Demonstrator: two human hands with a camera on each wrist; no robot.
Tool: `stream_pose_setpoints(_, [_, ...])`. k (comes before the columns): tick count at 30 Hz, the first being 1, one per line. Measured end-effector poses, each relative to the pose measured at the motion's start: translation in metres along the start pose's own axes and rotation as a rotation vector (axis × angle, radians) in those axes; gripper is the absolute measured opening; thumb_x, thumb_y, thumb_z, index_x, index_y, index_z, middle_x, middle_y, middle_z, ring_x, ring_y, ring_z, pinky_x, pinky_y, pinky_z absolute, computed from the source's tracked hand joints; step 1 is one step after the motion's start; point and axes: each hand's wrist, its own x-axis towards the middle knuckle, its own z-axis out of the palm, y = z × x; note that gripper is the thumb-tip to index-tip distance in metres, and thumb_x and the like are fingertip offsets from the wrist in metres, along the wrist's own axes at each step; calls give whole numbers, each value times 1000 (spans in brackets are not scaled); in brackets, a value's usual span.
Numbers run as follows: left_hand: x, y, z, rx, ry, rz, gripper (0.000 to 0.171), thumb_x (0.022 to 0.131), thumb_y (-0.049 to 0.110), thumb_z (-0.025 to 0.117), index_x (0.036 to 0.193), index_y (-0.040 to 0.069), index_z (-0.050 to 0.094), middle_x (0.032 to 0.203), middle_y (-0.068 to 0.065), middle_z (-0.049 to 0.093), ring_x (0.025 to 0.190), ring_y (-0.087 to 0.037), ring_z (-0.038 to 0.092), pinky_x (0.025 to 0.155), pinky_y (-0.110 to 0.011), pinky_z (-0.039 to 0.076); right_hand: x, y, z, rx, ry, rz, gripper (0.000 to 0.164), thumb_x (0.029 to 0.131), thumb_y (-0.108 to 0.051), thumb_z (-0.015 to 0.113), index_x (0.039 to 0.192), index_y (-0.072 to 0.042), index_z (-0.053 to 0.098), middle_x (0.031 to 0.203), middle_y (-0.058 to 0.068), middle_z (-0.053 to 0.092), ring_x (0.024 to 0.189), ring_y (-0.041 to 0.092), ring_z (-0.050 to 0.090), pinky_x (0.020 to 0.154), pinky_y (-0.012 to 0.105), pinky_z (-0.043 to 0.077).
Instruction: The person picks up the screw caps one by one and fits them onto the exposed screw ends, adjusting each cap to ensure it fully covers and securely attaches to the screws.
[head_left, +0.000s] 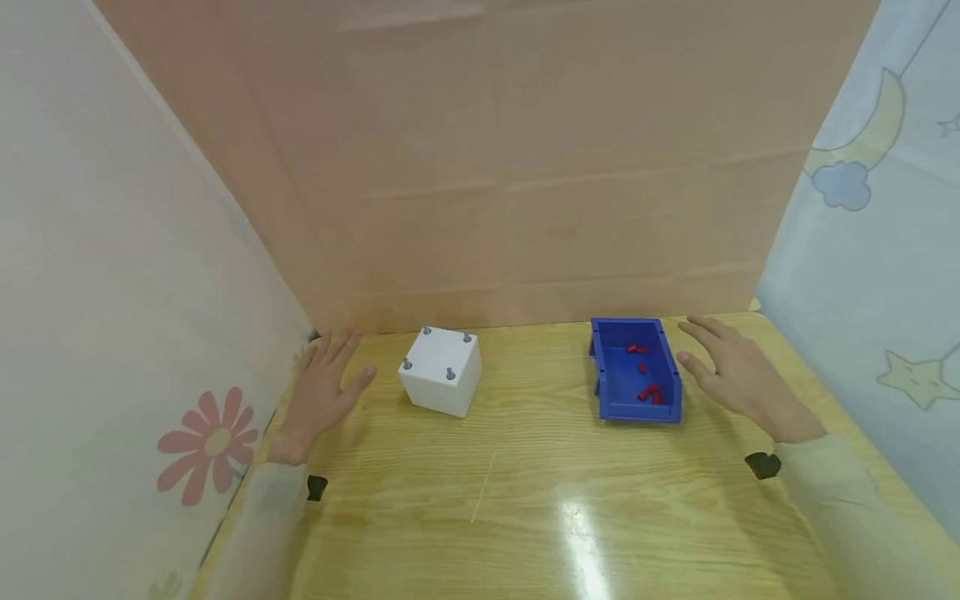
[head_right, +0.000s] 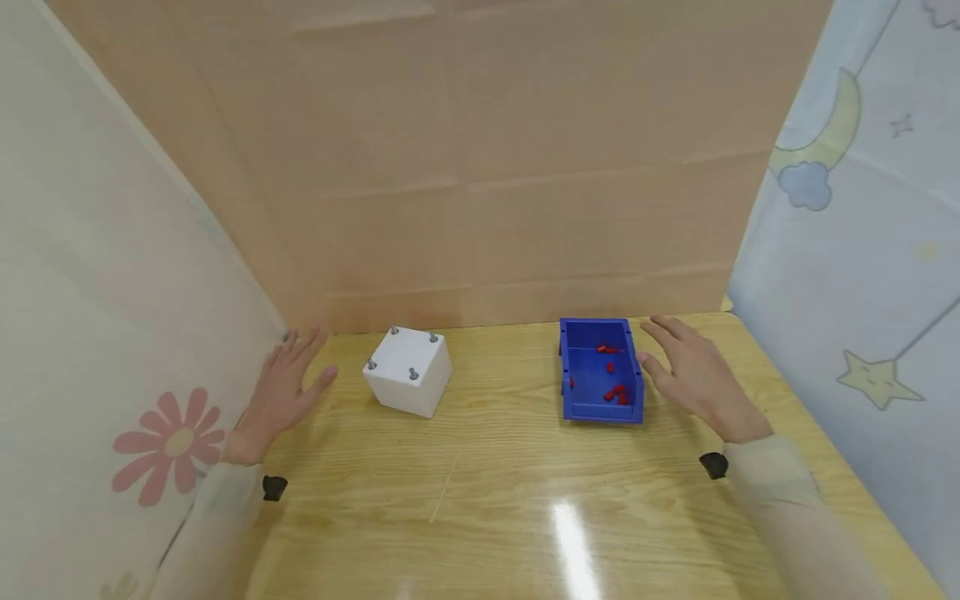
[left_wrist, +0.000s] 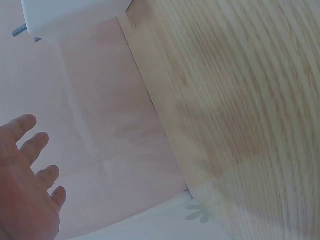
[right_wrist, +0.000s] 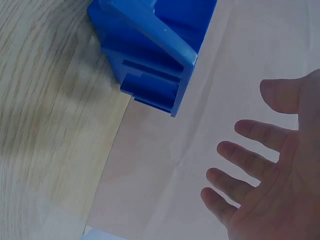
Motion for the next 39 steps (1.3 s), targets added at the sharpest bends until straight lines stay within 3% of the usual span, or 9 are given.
stream_pose_setpoints(8, [0,10,8,-3,-17,16,76,109,52,55,167,9,35,176,-15,29,163,-51,13,129,-74,13,2,-8,9,6,12,-43,60,110,-33,61,155,5,49,161,31,44,143,60,41,111,79,36])
stream_pose_setpoints(22, [0,23,25,-71,10,58,73,107,48,61,166,10,40,175,-12,33,165,-43,15,128,-75,18,2,-22,21,33,-21,-67,58,110,-31,61,153,7,50,159,36,43,143,62,42,112,79,38])
stream_pose_setpoints(33, [0,40,35,-102,107,164,73,100,39,73,161,6,48,167,-17,46,160,-46,29,124,-75,28,5,-28,33,61,-42,-95,53,107,-21,66,150,7,54,158,34,46,144,59,42,114,77,38])
stream_pose_setpoints(39, [-4,52,37,-121,143,196,72,98,35,76,159,7,51,169,-11,45,159,-45,32,123,-74,31,7,-30,38,76,-36,-119,47,106,-15,66,148,4,57,156,32,49,143,58,45,114,77,39])
